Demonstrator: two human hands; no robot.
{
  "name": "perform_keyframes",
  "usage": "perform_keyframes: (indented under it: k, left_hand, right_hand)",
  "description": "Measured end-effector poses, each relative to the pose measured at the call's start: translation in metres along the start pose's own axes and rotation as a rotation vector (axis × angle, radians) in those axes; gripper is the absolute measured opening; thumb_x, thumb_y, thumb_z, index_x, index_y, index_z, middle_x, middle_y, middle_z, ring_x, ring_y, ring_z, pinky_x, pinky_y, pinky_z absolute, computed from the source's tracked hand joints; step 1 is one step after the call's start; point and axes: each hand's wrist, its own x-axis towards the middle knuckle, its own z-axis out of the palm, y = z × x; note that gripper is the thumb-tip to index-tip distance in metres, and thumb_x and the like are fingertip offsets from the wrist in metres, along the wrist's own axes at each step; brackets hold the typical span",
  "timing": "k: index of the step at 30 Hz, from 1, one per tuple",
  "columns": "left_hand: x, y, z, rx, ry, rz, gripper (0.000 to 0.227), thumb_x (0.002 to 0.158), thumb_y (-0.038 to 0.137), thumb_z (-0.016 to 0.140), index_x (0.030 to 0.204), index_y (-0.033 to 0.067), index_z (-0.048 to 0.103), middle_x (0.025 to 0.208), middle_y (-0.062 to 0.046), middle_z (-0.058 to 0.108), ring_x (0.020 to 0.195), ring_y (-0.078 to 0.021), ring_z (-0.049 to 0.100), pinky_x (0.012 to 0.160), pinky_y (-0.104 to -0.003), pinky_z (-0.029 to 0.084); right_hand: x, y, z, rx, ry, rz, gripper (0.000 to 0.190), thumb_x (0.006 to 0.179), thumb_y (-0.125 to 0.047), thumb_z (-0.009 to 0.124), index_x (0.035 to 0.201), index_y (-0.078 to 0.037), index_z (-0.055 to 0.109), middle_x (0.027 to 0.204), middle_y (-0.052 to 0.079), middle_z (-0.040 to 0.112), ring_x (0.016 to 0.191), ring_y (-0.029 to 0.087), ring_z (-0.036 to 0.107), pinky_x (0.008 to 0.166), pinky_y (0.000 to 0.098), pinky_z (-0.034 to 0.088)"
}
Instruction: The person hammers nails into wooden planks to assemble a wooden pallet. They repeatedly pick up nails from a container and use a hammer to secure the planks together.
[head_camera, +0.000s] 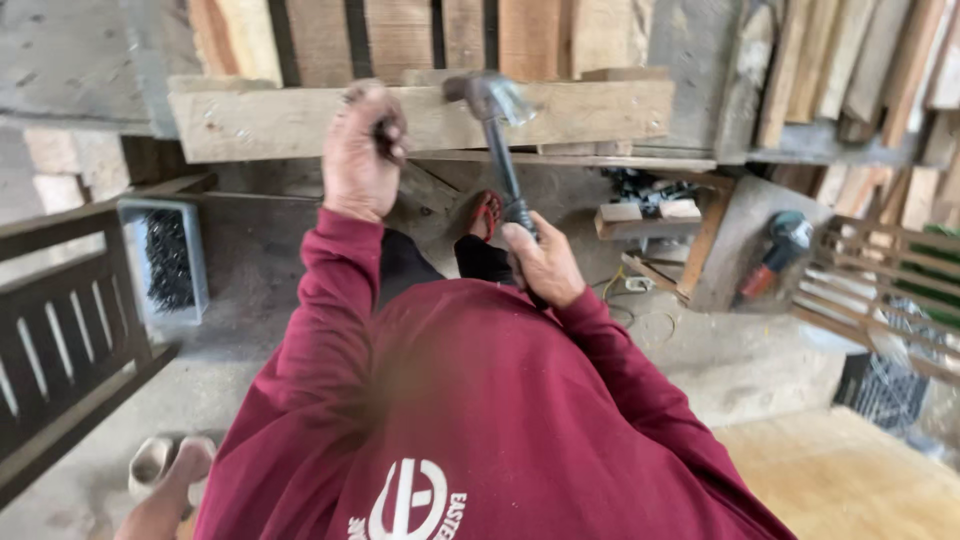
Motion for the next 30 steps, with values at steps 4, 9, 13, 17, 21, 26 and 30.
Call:
perform_keyframes:
  k: [4,9,13,17,21,26,30]
  left_hand:
    - [0.001,-0.03,-0.014,0.399,0.096,0.236,0.008,0.099,0.007,0.08,0.104,0.0034,0.075,0.089,0.0,0.069,0.079,-0.0094,0.058,0.07,-0.024,0.047]
    - [-0.007,-0.026,-0.004,1.033,0.049,0.511,0.014,0.094,0.006,0.083,0.106,0.0029,0.077,0.092,-0.004,0.076,0.079,-0.0107,0.065,0.07,-0.025,0.054]
    - [-0.004,-0.02,0.005,1.197,-0.066,0.644,0.016,0.091,0.003,0.082,0.106,0.0018,0.077,0.094,-0.009,0.076,0.081,-0.0169,0.072,0.073,-0.028,0.058]
    - [-0.01,-0.016,0.006,1.249,-0.11,0.669,0.015,0.091,0.002,0.082,0.105,0.0014,0.076,0.095,-0.013,0.075,0.086,-0.0231,0.075,0.075,-0.032,0.057]
    - [-0.007,-0.015,0.003,1.195,-0.116,0.636,0.017,0.091,0.004,0.081,0.107,0.0015,0.077,0.096,-0.012,0.076,0.085,-0.0214,0.074,0.075,-0.032,0.058]
    - [-0.004,-0.01,-0.007,1.209,-0.092,0.475,0.017,0.092,0.01,0.082,0.107,0.0036,0.079,0.089,-0.011,0.074,0.076,-0.0173,0.069,0.068,-0.031,0.055]
    - [0.033,-0.001,-0.022,1.018,0.115,0.28,0.02,0.101,0.027,0.071,0.094,0.0076,0.071,0.076,0.001,0.066,0.064,-0.01,0.059,0.059,-0.029,0.051]
  right_hand:
    - [-0.024,0.021,-0.011,0.123,-0.021,-0.168,0.02,0.1,-0.022,0.068,0.102,-0.005,0.058,0.065,-0.001,0.056,0.048,0.008,0.049,0.045,0.0253,0.041]
    - [-0.013,0.047,-0.025,-0.121,0.014,-0.258,0.022,0.106,-0.024,0.067,0.106,-0.004,0.058,0.073,-0.003,0.054,0.061,0.006,0.047,0.052,0.0242,0.042]
    - [-0.013,0.027,-0.023,-0.082,0.011,-0.039,0.025,0.102,-0.028,0.064,0.102,-0.003,0.058,0.064,-0.002,0.054,0.049,0.008,0.048,0.045,0.0256,0.041]
    - [-0.049,0.005,-0.014,0.086,-0.051,-0.241,0.024,0.101,-0.027,0.059,0.108,-0.005,0.059,0.067,-0.003,0.056,0.051,0.006,0.05,0.048,0.0232,0.043]
    - [-0.047,0.002,-0.005,-0.004,-0.092,-0.359,0.022,0.106,-0.025,0.059,0.106,-0.002,0.057,0.073,-0.001,0.057,0.059,0.007,0.051,0.054,0.0238,0.045]
    - [-0.049,-0.024,0.003,-0.013,-0.004,-0.036,0.021,0.103,-0.024,0.059,0.108,-0.004,0.062,0.067,0.0,0.054,0.05,0.007,0.048,0.045,0.0248,0.04]
    - [-0.067,-0.076,-0.019,0.732,-0.231,-0.306,0.044,0.103,-0.042,0.057,0.108,0.001,0.064,0.075,0.012,0.065,0.053,0.021,0.06,0.048,0.0335,0.052]
